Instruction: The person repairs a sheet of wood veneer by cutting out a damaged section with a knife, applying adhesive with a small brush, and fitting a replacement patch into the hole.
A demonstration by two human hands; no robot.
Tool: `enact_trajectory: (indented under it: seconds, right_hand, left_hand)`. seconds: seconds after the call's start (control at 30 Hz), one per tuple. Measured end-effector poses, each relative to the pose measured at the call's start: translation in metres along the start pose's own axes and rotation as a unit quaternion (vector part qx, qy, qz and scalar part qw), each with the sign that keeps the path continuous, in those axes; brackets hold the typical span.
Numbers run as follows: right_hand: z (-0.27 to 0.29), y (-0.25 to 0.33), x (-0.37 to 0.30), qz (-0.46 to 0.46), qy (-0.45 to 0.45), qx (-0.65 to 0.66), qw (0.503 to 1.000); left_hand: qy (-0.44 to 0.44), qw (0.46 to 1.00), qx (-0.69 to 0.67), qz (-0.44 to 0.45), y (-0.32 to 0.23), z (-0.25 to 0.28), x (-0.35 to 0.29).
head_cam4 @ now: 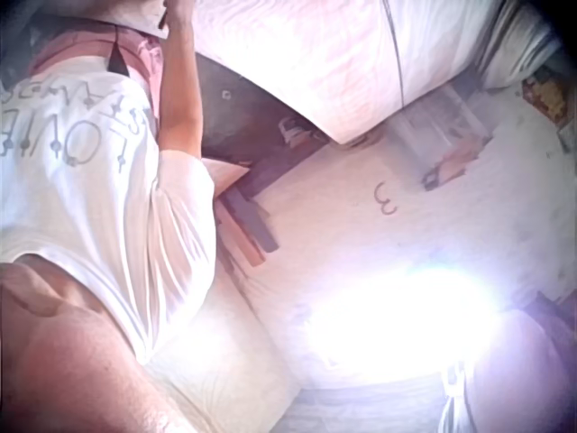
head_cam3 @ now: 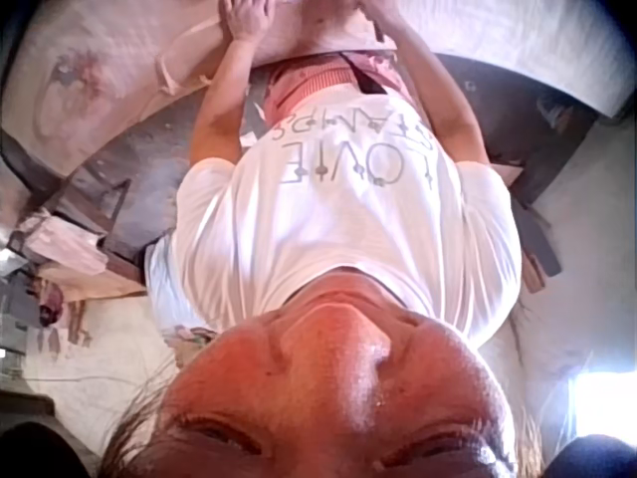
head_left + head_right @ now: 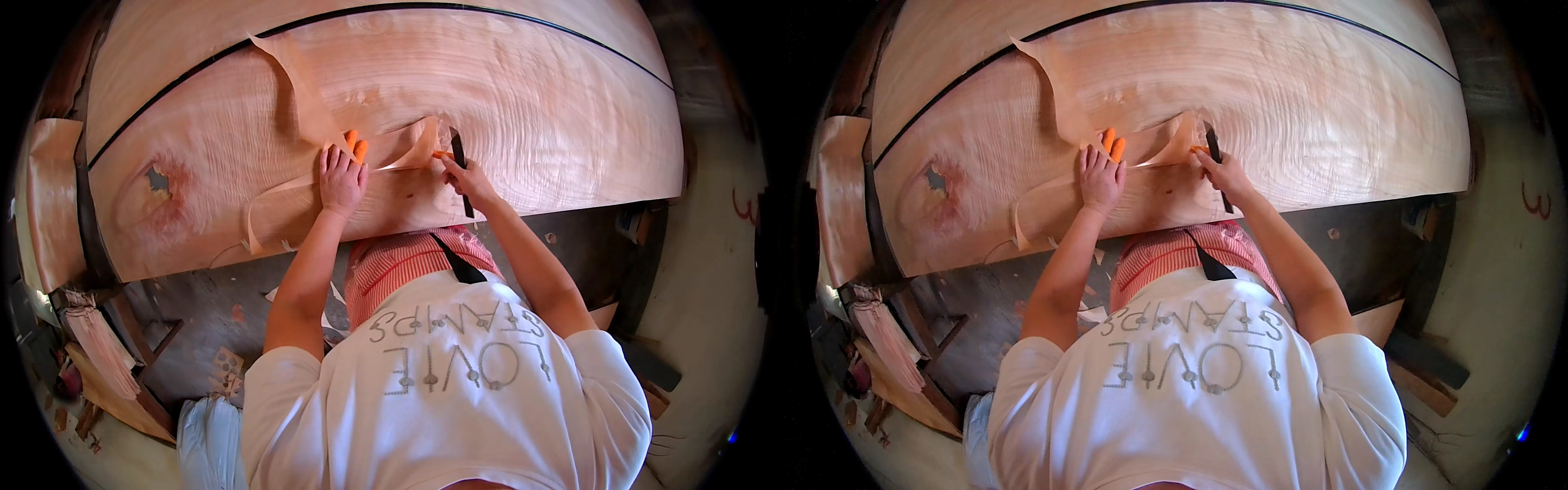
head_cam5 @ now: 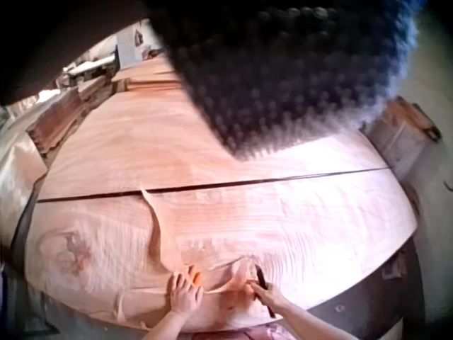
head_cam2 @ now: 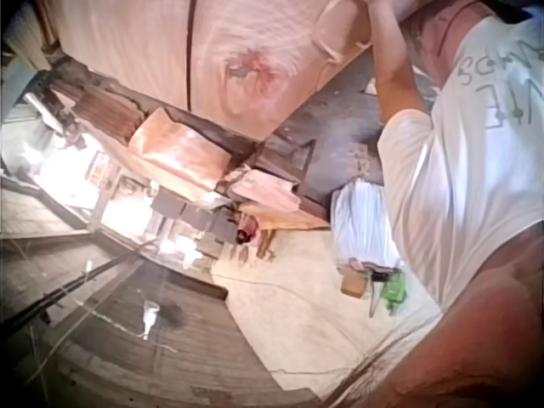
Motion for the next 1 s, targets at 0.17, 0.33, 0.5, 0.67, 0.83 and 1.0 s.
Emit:
enact_trajectory:
  seconds: [0.17, 0.33, 0.5, 0.67, 0.83, 1.0]
  right_hand:
    - [-0.017, 0.009, 0.033, 0.005, 0.069, 0.200, 0.977]
    - [-0.006, 0.064, 0.081, 0.049, 0.127, 0.391, 0.910]
    - [0.012, 0.094, 0.086, 0.163, -0.032, 0.450, 0.877]
    - [0.007, 0.065, 0.032, 0.201, -0.145, 0.349, 0.904]
    - [-0.017, 0.109, -0.068, 0.209, -0.007, 0.257, 0.944]
    - [-0.086, 0.227, -0.197, 0.378, 0.254, 0.185, 0.871]
  left_hand:
    - [-0.018, 1.000, -0.013, -0.012, -0.002, 0.007, 0.004]
    - [-0.014, 1.000, -0.023, -0.001, -0.003, 0.011, 0.007]
    - [-0.006, 0.999, -0.036, -0.003, 0.000, 0.011, 0.006]
    - [-0.017, 0.999, -0.044, 0.017, 0.000, 0.013, 0.005]
    - [0.013, 0.999, 0.007, 0.051, 0.011, 0.017, 0.005]
    - [0.050, 0.996, 0.035, 0.060, 0.010, 0.031, 0.013]
Point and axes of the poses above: each hand's wrist, its own x-axis towards the middle knuckle, its own z-axis out of the back of the hand, y = z × x, the point moved 3 cm from there along x, towards the middle knuckle, and after that the axes turned 11 degrees about y, right-handed, at the moved point
